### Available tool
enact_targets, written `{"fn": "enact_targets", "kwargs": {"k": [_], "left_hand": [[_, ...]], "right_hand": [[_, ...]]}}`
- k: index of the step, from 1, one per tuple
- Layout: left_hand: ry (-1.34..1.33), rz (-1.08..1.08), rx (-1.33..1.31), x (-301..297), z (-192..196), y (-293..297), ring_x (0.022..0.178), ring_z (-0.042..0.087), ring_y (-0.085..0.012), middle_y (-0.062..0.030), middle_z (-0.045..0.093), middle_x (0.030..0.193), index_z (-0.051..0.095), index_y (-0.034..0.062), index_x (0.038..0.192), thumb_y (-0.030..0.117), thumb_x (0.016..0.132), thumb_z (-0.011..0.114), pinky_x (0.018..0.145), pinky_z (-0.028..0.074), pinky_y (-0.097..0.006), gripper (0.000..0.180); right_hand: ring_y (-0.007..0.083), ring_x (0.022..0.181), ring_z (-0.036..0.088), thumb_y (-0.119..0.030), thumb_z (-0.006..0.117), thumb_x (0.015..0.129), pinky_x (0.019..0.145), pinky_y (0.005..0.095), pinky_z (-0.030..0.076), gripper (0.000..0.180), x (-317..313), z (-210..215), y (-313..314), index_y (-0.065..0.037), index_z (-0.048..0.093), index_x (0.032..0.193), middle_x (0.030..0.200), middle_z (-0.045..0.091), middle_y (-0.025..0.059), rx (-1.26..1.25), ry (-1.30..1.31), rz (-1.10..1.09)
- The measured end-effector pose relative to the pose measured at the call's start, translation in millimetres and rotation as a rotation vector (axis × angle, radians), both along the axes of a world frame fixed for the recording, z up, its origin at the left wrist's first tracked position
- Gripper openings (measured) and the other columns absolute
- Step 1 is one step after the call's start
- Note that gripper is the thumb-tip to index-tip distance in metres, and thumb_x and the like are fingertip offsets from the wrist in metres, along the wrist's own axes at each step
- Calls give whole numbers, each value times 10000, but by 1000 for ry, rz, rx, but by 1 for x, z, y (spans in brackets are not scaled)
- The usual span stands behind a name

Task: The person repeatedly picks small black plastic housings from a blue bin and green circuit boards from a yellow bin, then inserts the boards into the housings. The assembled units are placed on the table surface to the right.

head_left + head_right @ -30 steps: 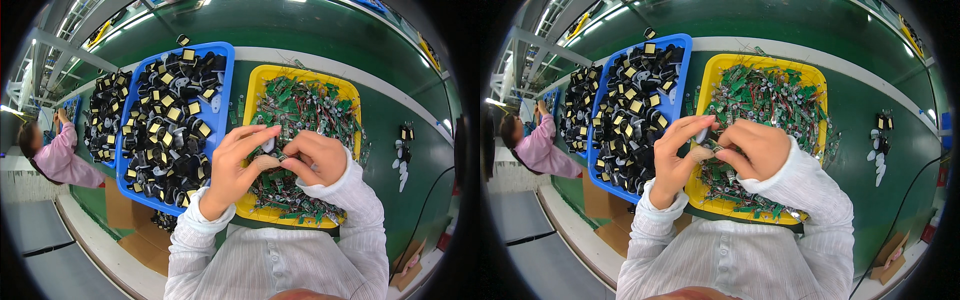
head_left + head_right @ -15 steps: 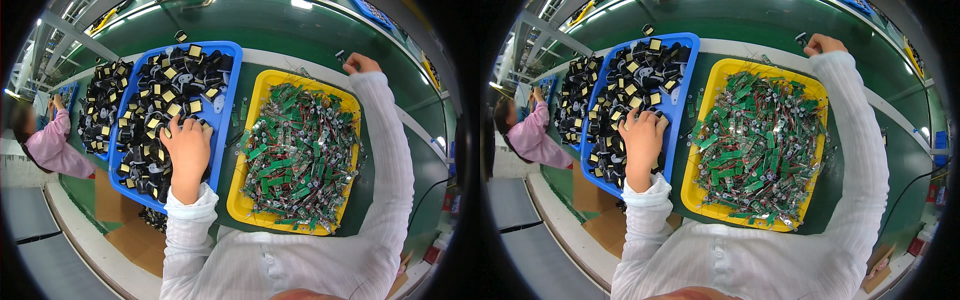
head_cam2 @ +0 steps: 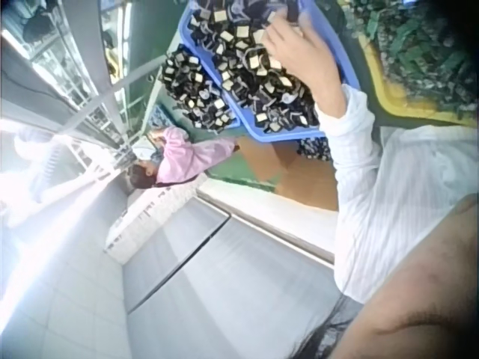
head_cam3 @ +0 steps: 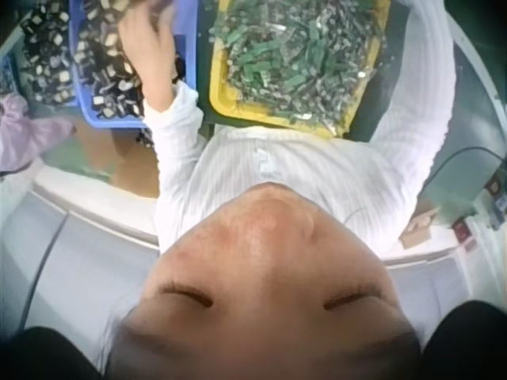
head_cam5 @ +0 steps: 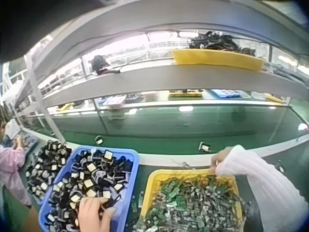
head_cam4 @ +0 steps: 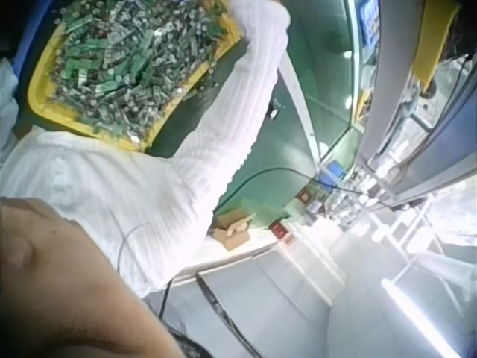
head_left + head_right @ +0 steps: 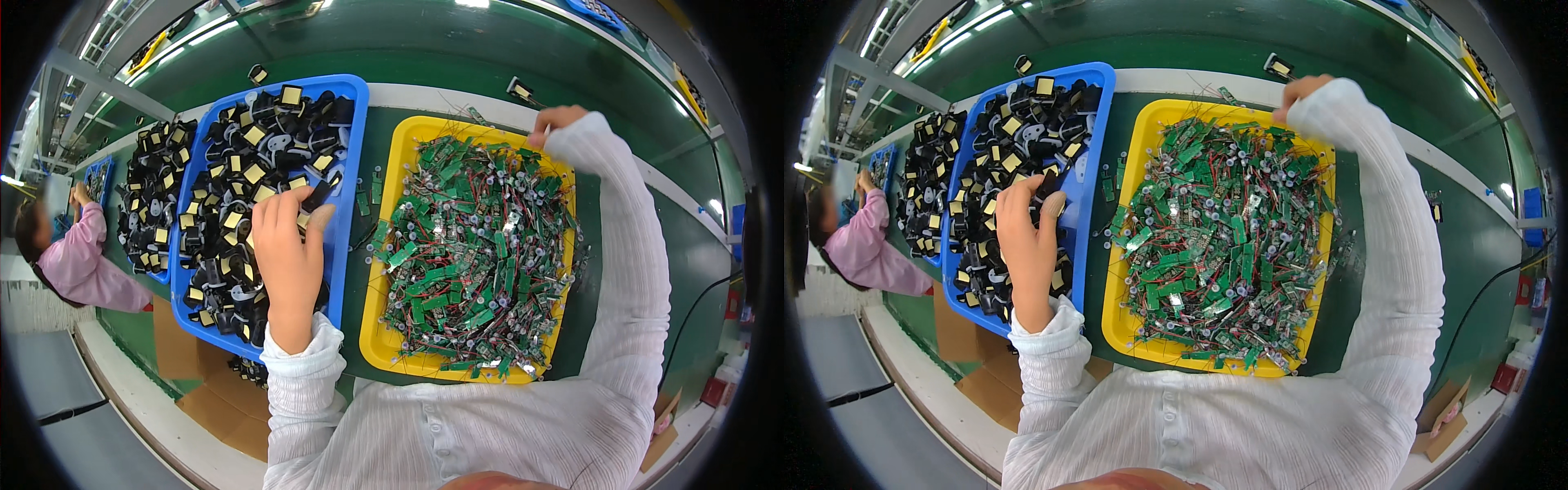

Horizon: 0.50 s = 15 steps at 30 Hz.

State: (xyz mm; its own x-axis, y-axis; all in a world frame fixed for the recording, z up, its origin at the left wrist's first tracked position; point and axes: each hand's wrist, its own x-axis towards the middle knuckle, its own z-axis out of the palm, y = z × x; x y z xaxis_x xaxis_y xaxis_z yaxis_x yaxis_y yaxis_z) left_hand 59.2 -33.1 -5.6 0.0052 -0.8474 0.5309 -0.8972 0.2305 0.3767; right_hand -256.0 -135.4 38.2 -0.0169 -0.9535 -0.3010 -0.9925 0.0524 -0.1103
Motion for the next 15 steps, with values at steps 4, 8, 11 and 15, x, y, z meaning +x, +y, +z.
{"fn": "enact_targets", "kwargs": {"k": [4,8,11,15], "left_hand": [[158,-114,9,-10,4,6,704,443,-241,-64,480,664,574,14,845,158,674,696,646,365,-340,255],[158,-231,-33,-18,5,9,661,423,-222,-48,434,620,583,21,813,170,641,719,609,351,-327,265],[156,-292,-27,-23,4,10,660,424,-216,-47,429,616,584,22,812,157,649,711,598,350,-322,246],[250,-365,58,-27,5,14,667,438,-213,-55,471,653,585,16,843,143,663,696,618,361,-320,246]], "right_hand": [[267,696,572,-196,625,725,651,346,455,142,6,-1,39,-63,601,768,722,588,123,-56,-251,309],[252,865,537,-284,681,698,772,350,438,248,13,-24,49,-91,591,824,861,559,93,-148,-137,318],[247,928,505,-294,680,705,827,347,416,258,16,-35,48,-102,589,852,940,526,80,-144,-83,288],[241,902,513,-262,674,710,820,345,416,230,14,-40,51,-90,590,837,905,553,75,-236,-132,325]]}}
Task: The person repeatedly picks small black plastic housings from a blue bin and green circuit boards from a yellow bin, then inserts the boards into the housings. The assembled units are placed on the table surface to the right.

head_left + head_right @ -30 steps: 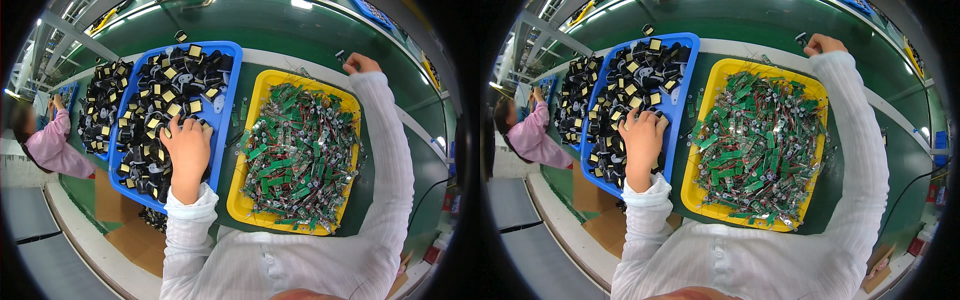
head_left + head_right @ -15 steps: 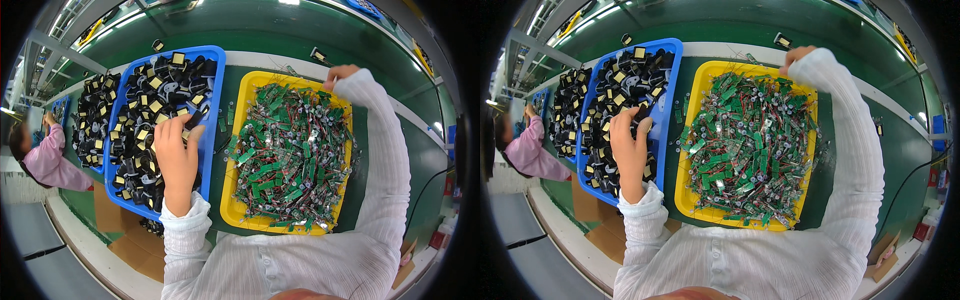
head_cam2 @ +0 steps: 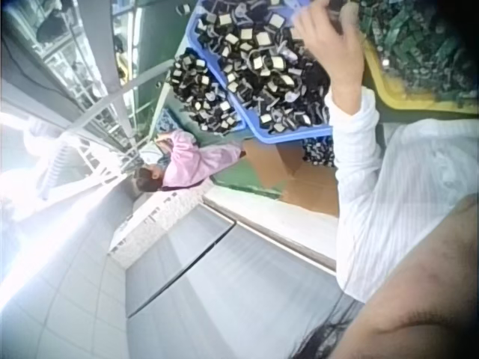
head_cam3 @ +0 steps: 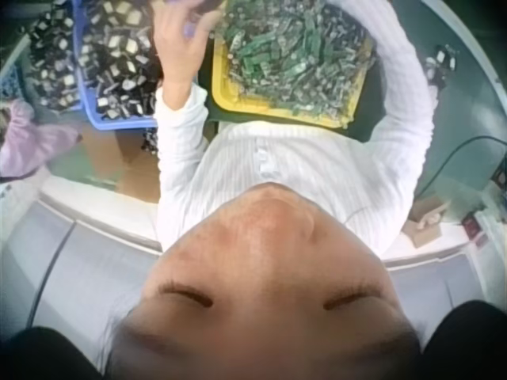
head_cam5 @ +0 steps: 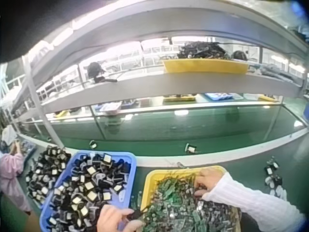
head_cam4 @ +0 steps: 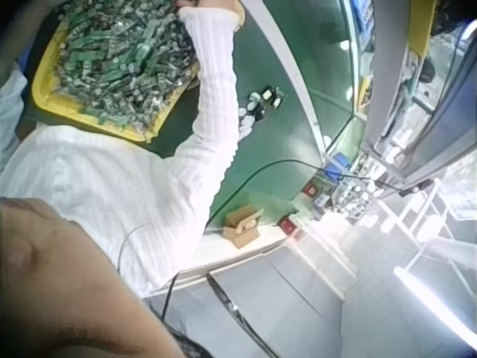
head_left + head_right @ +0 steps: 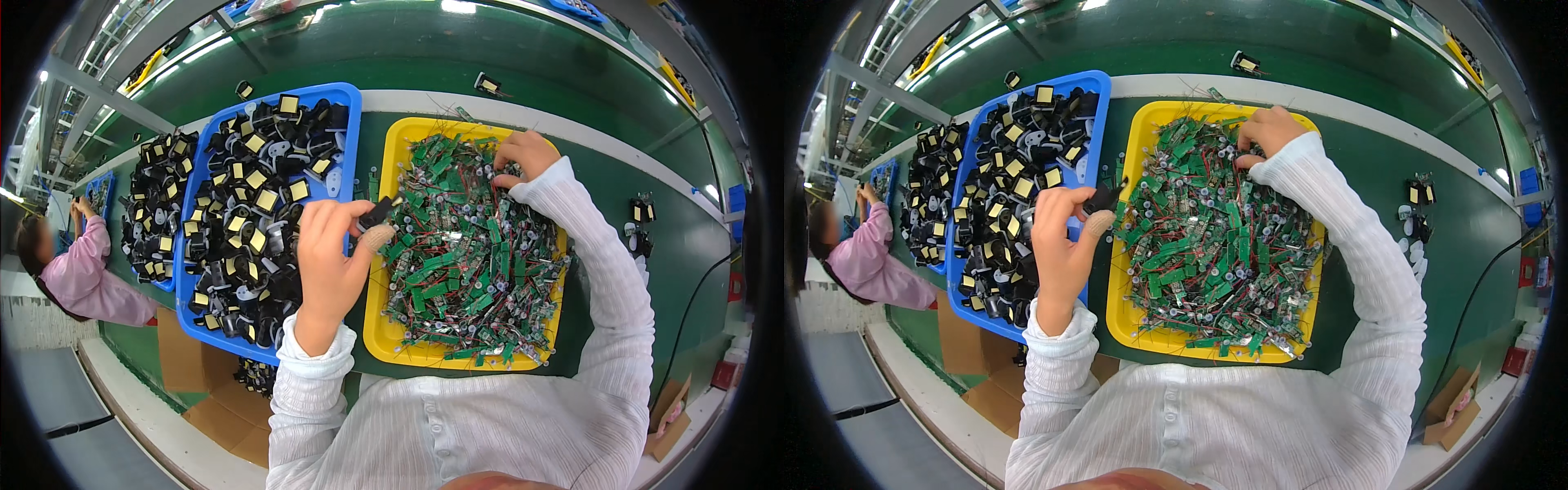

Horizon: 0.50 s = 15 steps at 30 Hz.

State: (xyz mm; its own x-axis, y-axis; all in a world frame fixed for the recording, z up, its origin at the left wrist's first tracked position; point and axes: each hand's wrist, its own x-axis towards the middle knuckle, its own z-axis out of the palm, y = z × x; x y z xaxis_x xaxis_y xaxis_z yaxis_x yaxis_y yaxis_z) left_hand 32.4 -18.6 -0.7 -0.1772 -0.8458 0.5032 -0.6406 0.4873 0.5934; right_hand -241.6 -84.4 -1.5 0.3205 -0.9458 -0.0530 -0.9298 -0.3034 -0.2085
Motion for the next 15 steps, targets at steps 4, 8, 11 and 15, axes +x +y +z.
{"fn": "enact_targets", "kwargs": {"k": [4,8,11,15], "left_hand": [[181,-137,150,-2,-2,1,707,470,-215,-75,552,775,585,17,914,116,692,668,674,387,-298,256],[314,-189,231,-6,-3,4,701,475,-202,-70,554,771,589,9,900,120,672,691,657,395,-295,273],[285,-182,203,-6,-5,6,712,482,-196,-68,544,757,590,3,880,137,645,718,653,399,-292,299],[207,-116,186,-8,-3,7,746,484,-204,-72,526,785,584,-3,850,147,613,743,673,401,-294,323]], "right_hand": [[231,832,568,-186,666,706,778,344,432,197,1,12,17,-55,594,835,816,619,72,-284,-387,122],[189,738,607,-48,664,666,696,271,460,202,23,38,44,3,576,841,796,625,91,-119,-688,127],[176,732,599,-69,694,666,691,268,458,208,35,39,57,1,578,824,775,618,73,4,-804,107],[232,705,584,-173,714,677,627,311,459,221,41,23,56,-42,596,809,752,615,80,-396,-641,130]]}}
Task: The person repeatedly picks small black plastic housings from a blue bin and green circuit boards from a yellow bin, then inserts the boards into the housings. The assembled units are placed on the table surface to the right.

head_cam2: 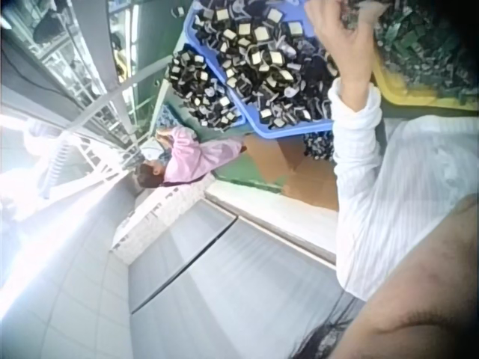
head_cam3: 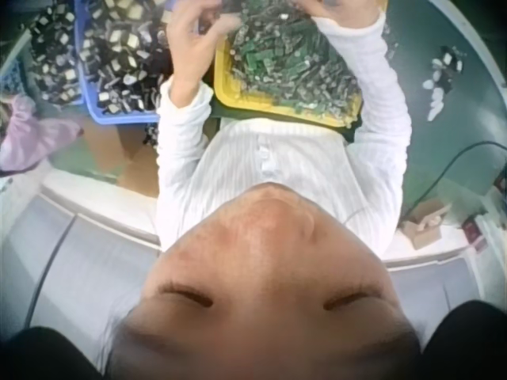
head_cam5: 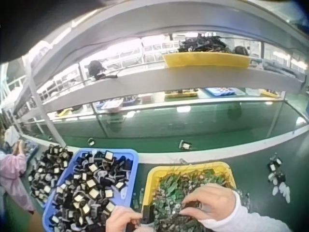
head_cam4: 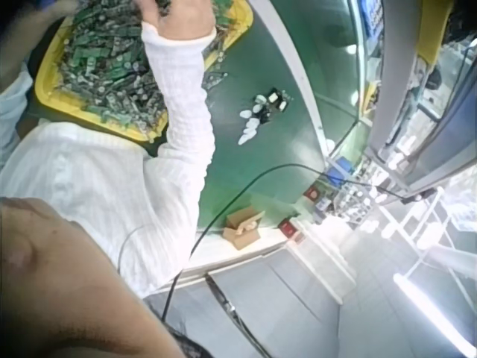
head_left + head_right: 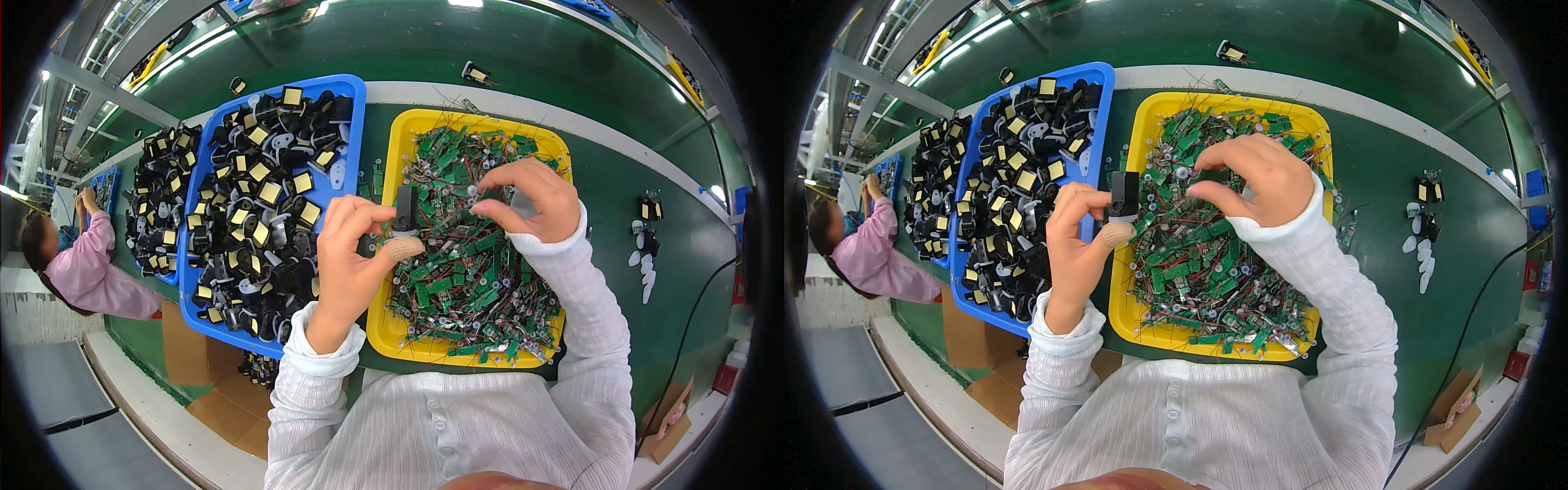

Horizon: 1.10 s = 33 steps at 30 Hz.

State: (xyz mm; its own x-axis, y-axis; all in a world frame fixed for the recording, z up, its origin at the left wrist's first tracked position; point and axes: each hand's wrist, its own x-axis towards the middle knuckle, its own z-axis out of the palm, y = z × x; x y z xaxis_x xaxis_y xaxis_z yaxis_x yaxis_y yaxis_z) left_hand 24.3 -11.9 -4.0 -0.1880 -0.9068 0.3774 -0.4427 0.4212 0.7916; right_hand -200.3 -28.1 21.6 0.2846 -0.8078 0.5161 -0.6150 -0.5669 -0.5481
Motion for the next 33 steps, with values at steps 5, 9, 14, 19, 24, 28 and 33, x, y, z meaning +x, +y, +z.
{"fn": "enact_targets", "kwargs": {"k": [5,9,14,19,24,28,33], "left_hand": [[18,37,-53,-5,-3,-2,825,508,-245,-91,550,895,574,-3,849,137,601,748,717,419,-319,333],[9,-74,-90,-13,-3,1,896,542,-281,-114,585,940,574,5,862,123,614,737,755,435,-345,320],[28,-126,-117,-20,-1,4,867,569,-292,-119,605,915,581,9,865,118,608,737,757,449,-354,319],[130,-135,-102,-19,-2,6,870,575,-275,-120,605,914,585,0,866,127,634,735,750,459,-337,304],[217,-149,-72,-20,-3,9,886,573,-263,-131,591,934,584,-3,873,109,670,716,752,462,-322,266],[251,-166,-66,-20,-3,9,894,570,-261,-137,578,960,581,0,868,85,685,699,762,461,-322,234],[310,-183,-23,-20,-2,11,908,563,-259,-135,571,960,571,-1,856,31,703,656,775,455,-328,178]], "right_hand": [[228,712,585,-124,636,755,638,316,462,149,12,-5,12,-56,646,888,756,618,85,226,-182,138],[217,624,580,-84,594,780,559,301,455,64,23,-3,22,-33,611,815,704,586,89,348,-265,208],[199,531,560,-59,612,755,455,283,430,48,29,-7,25,-28,585,779,660,550,90,275,-165,147],[180,474,536,-53,626,732,407,271,412,61,31,-11,27,-25,576,752,643,546,82,208,-187,166],[176,457,534,-44,620,723,401,266,406,52,33,-9,30,-26,571,726,615,551,78,286,-253,190],[183,458,540,-46,616,721,401,271,402,51,33,-13,30,-29,570,706,610,559,80,307,-289,190],[192,477,549,-63,620,727,414,276,406,59,34,-12,31,-30,574,709,623,566,84,320,-251,203]]}}
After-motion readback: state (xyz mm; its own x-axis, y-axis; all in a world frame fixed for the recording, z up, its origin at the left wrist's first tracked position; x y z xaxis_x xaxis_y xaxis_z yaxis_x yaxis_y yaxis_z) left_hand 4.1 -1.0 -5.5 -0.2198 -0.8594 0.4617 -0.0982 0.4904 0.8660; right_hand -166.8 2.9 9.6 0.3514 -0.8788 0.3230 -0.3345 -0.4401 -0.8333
